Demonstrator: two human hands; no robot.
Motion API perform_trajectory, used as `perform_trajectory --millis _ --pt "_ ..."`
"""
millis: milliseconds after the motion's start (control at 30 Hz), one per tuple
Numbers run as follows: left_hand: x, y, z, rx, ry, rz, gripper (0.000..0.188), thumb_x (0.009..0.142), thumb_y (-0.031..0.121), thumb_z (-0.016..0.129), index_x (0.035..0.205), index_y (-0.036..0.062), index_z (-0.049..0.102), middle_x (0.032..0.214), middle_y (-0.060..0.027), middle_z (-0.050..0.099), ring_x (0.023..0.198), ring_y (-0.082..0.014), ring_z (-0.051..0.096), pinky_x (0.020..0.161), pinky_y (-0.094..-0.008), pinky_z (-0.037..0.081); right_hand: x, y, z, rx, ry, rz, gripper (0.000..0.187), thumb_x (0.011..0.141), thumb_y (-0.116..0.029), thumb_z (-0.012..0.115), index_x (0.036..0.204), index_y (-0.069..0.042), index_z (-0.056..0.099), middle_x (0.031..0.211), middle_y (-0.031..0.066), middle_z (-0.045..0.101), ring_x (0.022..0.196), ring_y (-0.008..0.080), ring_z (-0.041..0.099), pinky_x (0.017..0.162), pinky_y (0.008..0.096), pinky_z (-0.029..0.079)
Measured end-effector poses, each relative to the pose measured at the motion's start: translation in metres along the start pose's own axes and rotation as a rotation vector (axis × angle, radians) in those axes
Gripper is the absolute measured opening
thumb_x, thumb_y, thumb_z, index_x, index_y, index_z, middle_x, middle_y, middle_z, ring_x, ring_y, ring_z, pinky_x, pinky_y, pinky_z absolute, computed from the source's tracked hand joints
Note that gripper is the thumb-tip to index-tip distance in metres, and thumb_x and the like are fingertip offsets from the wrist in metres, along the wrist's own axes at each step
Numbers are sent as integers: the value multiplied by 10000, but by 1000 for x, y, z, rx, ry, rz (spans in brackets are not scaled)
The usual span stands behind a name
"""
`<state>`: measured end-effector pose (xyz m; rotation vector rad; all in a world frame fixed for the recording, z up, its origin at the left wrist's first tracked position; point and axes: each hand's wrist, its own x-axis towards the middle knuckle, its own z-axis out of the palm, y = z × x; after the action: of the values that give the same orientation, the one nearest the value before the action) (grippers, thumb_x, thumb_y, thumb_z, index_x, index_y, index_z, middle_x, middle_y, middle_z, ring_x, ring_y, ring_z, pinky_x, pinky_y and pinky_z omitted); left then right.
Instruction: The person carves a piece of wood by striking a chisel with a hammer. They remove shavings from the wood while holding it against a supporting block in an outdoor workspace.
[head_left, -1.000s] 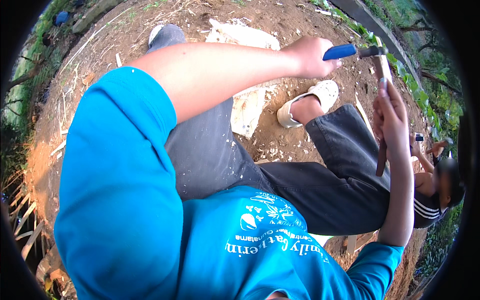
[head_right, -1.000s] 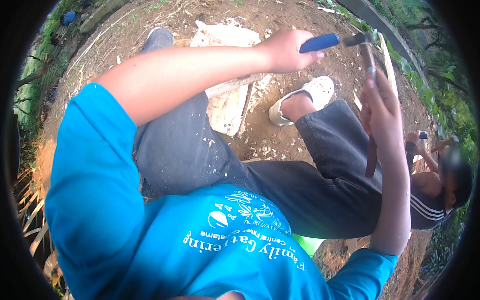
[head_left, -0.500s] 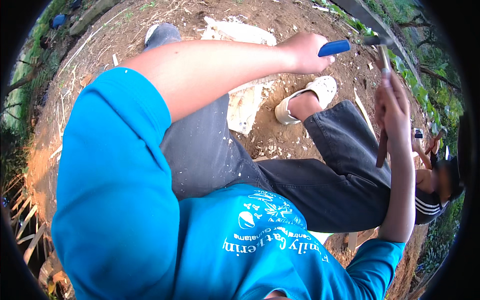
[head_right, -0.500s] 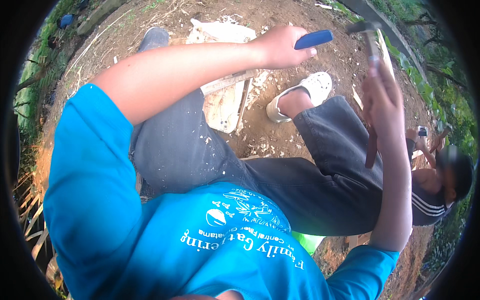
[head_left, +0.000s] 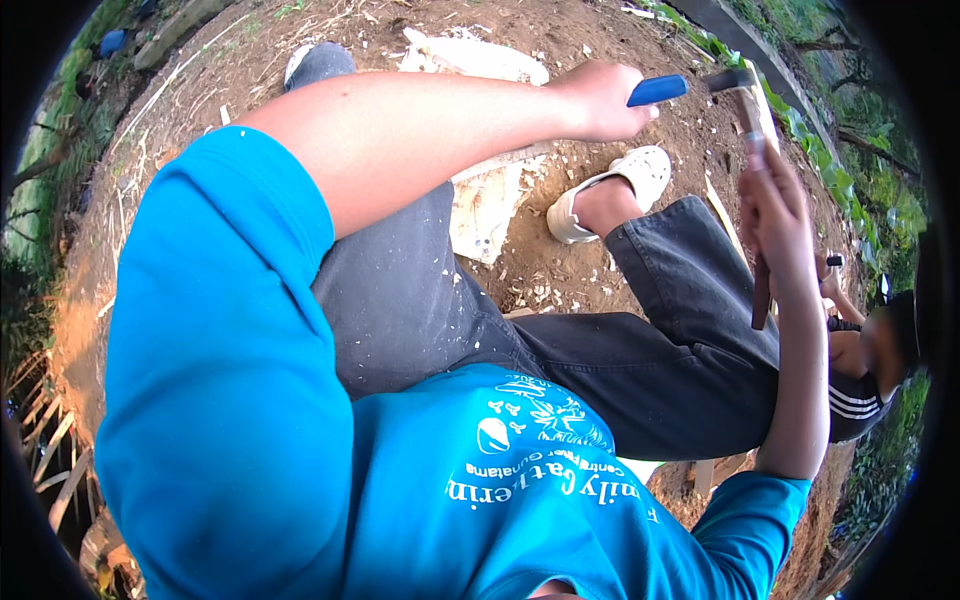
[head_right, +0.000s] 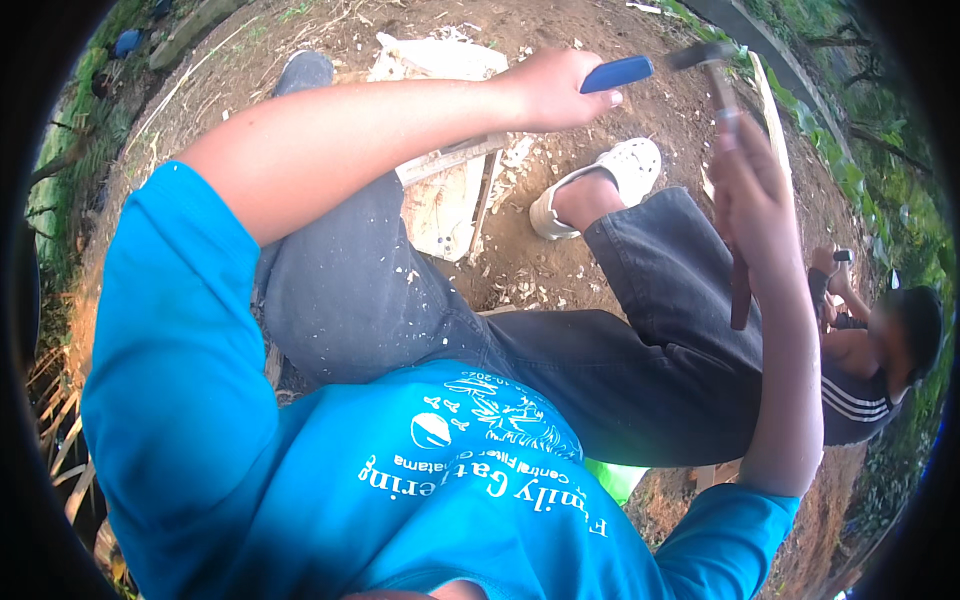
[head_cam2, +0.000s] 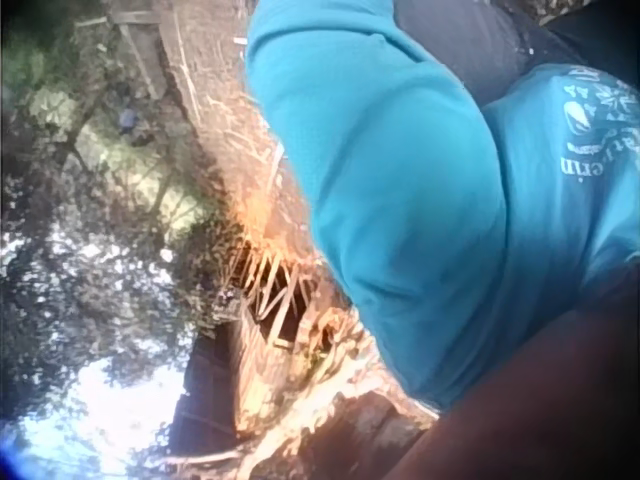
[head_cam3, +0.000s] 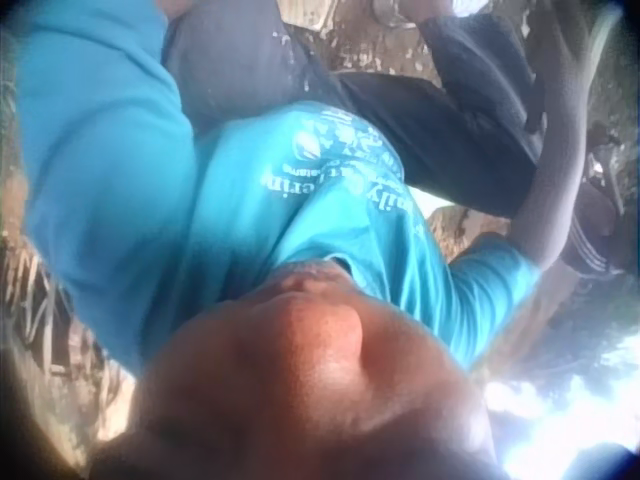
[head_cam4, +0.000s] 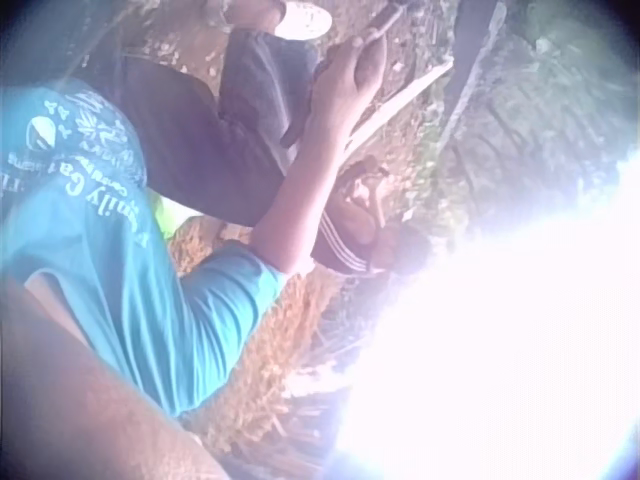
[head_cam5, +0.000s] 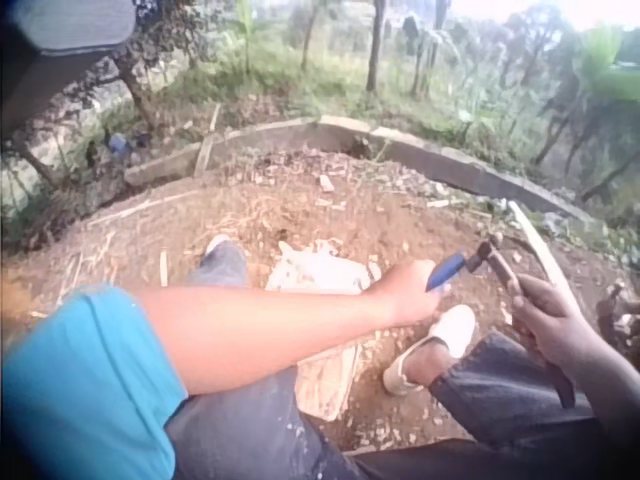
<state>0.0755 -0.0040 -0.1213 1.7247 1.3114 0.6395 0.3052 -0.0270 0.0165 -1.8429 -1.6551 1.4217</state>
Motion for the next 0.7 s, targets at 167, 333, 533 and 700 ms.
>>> perform_trajectory --millis 167,333,533,700 --pt "-5 1 3 19 2 -64 359 958 389 654 1040 40 664 861 -135 715 847 -272 716 791 -397 540 2 2 -4 17 78 93 335 1083 -295 512 1330 -71 547 754 -60 487 482 3 399 403 188 317" --pt "-6 -1 4 29 41 -36 363 950 393 665 1001 34 672 853 -147 713 840 -275 720 783 -404 545 1 -2 -5 60 2 -33 352 1088 -294 509 1354 -65 526 739 -60 456 472 -5 385 389 171 313" --pt "-12 11 0 -7 53 51 362 944 393 673 1032 42 679 869 -147 722 861 -281 727 790 -408 551 -7 -16 -21 197 50 -104 385 1096 -228 473 1424 -27 463 756 -57 401 475 -13 339 384 162 288" --pt "-13 16 -4 -12 76 64 364 946 397 676 1051 49 681 848 -140 722 843 -274 728 774 -406 555 -8 -20 -26 162 42 -154 444 1096 -222 470 1489 -21 423 740 -61 393 475 -13 340 386 171 293"
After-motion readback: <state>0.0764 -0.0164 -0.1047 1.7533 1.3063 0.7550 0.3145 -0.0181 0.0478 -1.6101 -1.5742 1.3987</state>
